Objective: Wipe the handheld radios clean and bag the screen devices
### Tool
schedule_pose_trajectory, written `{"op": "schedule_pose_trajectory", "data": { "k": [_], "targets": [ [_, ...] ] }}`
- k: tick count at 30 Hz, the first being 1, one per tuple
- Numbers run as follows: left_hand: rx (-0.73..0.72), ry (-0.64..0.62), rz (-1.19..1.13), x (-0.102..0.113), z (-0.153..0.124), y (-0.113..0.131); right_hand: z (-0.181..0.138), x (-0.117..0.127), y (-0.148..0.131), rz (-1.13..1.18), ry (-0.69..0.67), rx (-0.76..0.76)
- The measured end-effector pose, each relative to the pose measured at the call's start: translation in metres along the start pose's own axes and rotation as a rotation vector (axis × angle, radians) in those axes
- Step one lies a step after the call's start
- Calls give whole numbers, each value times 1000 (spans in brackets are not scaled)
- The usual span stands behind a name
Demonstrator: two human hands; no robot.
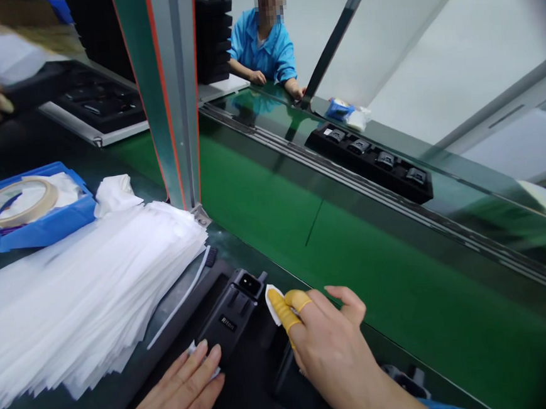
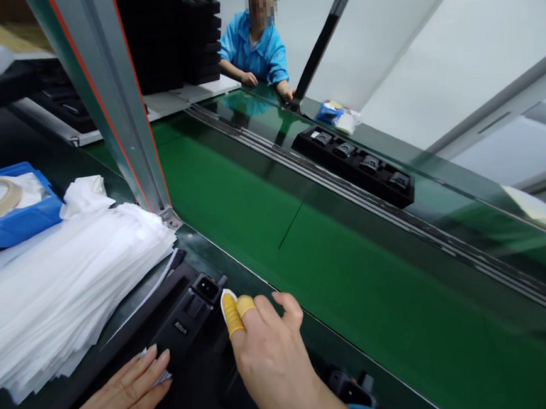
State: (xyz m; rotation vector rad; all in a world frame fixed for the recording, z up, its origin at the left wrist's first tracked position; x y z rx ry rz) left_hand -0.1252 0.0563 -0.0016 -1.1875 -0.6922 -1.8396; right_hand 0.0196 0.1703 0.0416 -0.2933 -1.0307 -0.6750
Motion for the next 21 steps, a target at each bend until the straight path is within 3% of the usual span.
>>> {"op": "schedule_pose_trajectory", "data": {
  "k": [10,15,21],
  "targets": [
    [71,-33,-132,8,8,0,-6,5,-11,-4,-47,13],
    [140,-43,-229,10,6,0,-5,6,-42,48,-47,71],
    [146,-35,-282,1,-5,3,7,-14,-77,-57,-73,156]
  ]
}}
Point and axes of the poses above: each hand's wrist, its own z-axis towards the middle knuckle, its own x-axis out of the back of the hand, y = z × x, the point moved 6 cm from there along z, towards the middle knuckle, and after that the axes turned 1 degree about y, right-handed, at the moved point
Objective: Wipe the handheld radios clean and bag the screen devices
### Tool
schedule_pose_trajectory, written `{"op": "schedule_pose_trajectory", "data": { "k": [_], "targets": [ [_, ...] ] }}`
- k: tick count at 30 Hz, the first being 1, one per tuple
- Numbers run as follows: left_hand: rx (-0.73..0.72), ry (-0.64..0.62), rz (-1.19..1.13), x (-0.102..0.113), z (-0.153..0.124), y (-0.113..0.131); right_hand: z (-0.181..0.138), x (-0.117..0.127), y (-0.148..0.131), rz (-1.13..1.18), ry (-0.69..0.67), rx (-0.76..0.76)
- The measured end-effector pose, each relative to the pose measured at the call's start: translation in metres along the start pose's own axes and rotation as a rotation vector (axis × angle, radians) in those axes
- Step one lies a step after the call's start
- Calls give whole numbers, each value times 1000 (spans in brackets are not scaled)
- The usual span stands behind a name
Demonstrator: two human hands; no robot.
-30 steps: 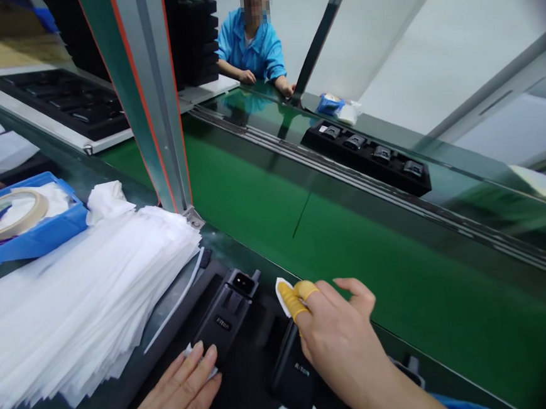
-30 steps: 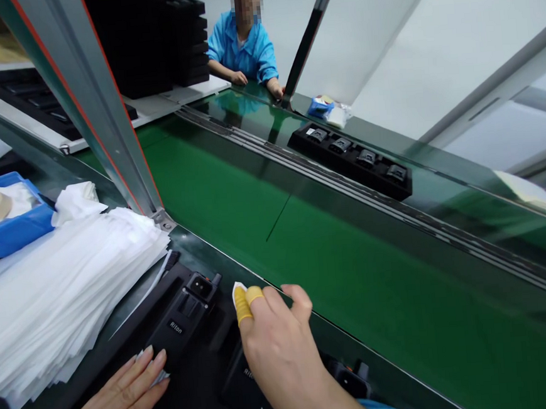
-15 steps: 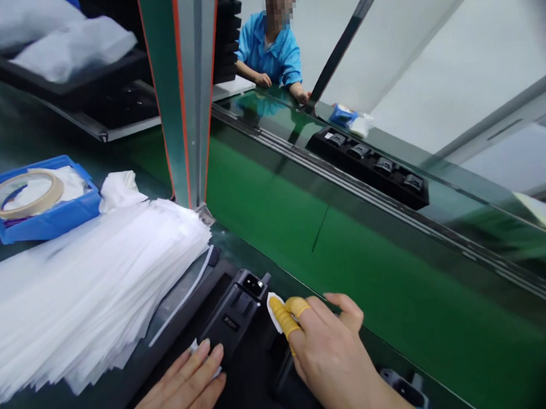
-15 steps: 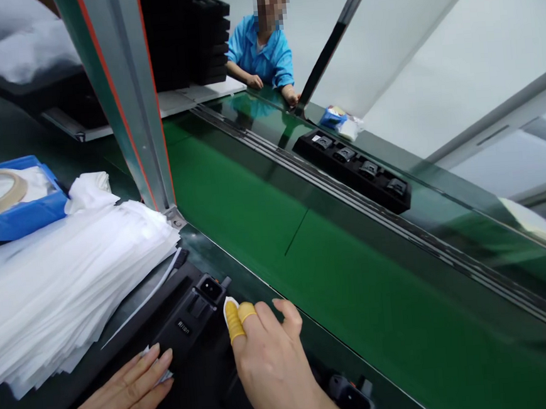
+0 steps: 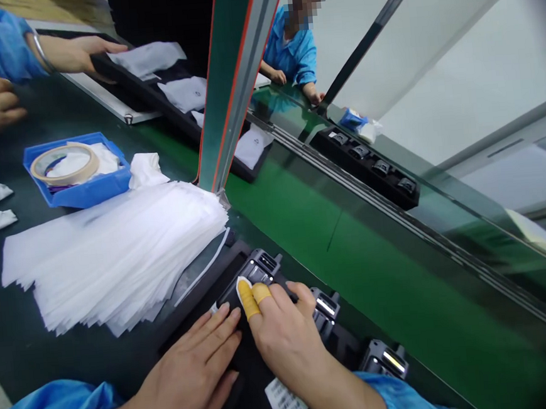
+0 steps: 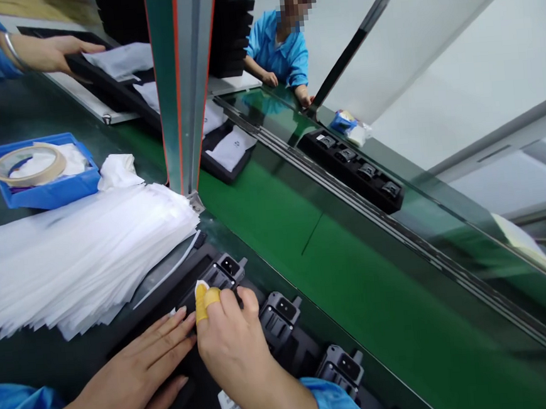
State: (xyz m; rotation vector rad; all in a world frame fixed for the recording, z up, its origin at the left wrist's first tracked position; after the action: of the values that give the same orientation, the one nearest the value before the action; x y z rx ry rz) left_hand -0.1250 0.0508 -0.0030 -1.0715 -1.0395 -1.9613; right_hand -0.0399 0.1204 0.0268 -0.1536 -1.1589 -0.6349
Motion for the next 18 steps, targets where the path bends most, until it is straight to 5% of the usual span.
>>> {"op": "schedule_pose_trajectory", "data": {
  "k": [12,18],
  "targets": [
    [9,-56,-19,-8,-4,-3,-20,10,2,-99,-82,-81],
    [-4,-15,31,-3,-1,-3,-80,45,13,-93,-54,-337]
  ]
}}
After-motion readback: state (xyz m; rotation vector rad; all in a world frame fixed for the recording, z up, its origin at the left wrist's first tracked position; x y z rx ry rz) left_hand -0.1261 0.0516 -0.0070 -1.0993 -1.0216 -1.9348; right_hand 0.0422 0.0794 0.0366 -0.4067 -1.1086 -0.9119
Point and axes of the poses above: each hand's wrist, its own z-axis towards the middle knuckle, its own x-axis out of the back of the hand, y = z × x, the point moved 6 cm from there along z, towards the middle knuckle, and after that the axes turned 1 degree about y, right-handed, at the moved point
